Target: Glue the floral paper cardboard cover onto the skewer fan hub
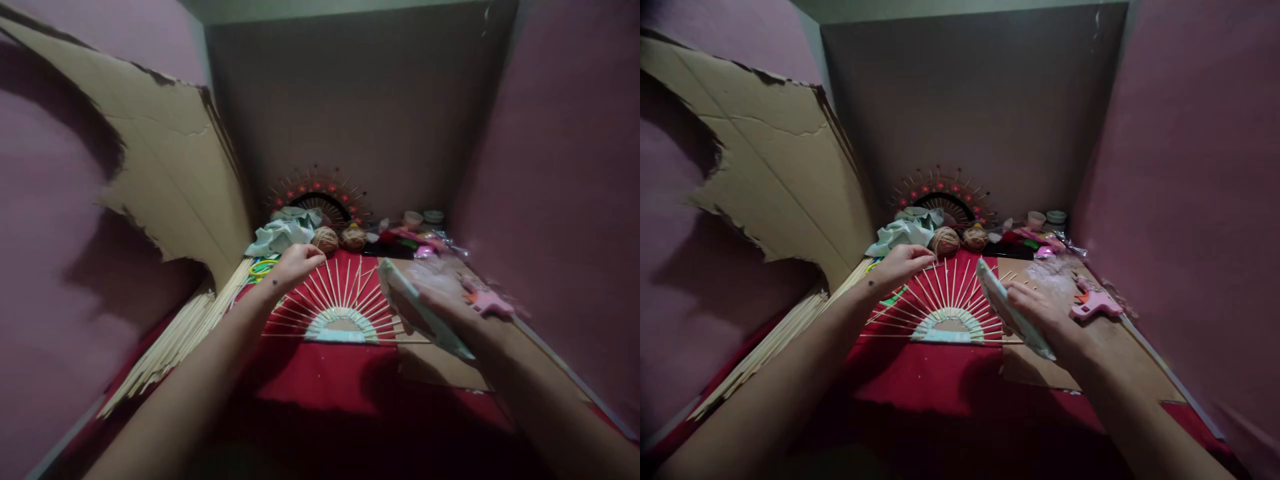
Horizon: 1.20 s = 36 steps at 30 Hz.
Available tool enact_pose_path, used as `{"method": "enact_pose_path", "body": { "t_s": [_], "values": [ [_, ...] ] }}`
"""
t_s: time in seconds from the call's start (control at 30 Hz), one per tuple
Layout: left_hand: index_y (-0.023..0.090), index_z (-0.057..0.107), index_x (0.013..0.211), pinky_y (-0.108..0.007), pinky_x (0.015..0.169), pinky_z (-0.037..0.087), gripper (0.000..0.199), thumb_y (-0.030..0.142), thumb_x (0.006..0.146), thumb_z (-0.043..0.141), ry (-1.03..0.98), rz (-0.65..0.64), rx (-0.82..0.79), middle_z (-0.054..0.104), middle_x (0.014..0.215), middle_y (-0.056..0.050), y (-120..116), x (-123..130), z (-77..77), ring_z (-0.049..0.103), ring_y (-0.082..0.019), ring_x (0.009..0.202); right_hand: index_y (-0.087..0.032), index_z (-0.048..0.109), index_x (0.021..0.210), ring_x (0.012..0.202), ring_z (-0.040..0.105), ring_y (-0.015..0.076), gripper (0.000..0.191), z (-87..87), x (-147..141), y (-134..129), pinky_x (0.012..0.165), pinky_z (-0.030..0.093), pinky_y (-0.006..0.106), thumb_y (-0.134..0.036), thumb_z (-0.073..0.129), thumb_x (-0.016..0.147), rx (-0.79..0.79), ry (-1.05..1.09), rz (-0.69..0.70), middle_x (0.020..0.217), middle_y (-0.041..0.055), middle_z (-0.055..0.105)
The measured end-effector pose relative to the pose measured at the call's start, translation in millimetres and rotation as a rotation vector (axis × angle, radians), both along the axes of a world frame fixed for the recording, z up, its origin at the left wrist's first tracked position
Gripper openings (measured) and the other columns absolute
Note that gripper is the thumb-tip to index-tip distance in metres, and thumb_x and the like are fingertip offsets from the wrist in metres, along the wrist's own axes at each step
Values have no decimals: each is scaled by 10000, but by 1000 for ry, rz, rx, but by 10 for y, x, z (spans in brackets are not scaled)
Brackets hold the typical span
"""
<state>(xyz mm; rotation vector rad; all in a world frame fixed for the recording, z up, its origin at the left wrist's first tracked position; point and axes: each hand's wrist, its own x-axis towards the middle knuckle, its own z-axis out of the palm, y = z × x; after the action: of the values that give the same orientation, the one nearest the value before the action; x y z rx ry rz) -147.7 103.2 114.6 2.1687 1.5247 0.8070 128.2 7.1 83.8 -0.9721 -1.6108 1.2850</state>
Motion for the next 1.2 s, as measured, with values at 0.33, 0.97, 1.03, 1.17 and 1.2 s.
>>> {"method": "enact_pose_path", "body": {
  "t_s": [0.33, 0.97, 1.03, 1.17, 1.2],
  "values": [
    [127, 708, 779, -244, 505, 424, 211, 288, 792, 572, -352, -35, -107, 663, 658, -40, 131, -299, -86, 559, -123, 539, -186, 529, 1304, 1020, 592, 312, 549, -157, -586, 429, 854, 496, 476, -419, 670, 827, 695, -845, 197, 1149, 155, 646],
    [101, 765, 849, -261, 675, 465, 223, 184, 839, 558, -197, 60, 166, 708, 734, -49, 170, -320, -441, 586, -141, 670, -206, 426, 1413, 1021, 542, 316, 674, -427, -688, 463, 813, 464, 445, -503, 641, 847, 724, -924, 200, 1157, 140, 631],
    [95, 767, 861, -263, 684, 468, 226, 177, 843, 557, -185, 61, 176, 711, 745, -51, 177, -319, -450, 583, -138, 668, -208, 417, 1422, 1020, 548, 316, 682, -434, -687, 456, 815, 464, 446, -503, 638, 849, 723, -925, 197, 1159, 141, 632],
    [92, 769, 874, -256, 675, 466, 225, 170, 849, 559, -160, 57, 198, 716, 764, -49, 192, -309, -468, 570, -127, 653, -201, 424, 1411, 1013, 557, 314, 666, -434, -692, 446, 823, 462, 445, -511, 628, 858, 722, -931, 192, 1127, 138, 636],
    [90, 770, 875, -257, 675, 464, 222, 167, 848, 563, -152, 56, 203, 715, 760, -48, 192, -306, -472, 566, -125, 646, -196, 423, 1410, 1016, 557, 315, 665, -434, -693, 446, 826, 461, 448, -512, 624, 861, 721, -930, 194, 1126, 140, 635]
  ]
}}
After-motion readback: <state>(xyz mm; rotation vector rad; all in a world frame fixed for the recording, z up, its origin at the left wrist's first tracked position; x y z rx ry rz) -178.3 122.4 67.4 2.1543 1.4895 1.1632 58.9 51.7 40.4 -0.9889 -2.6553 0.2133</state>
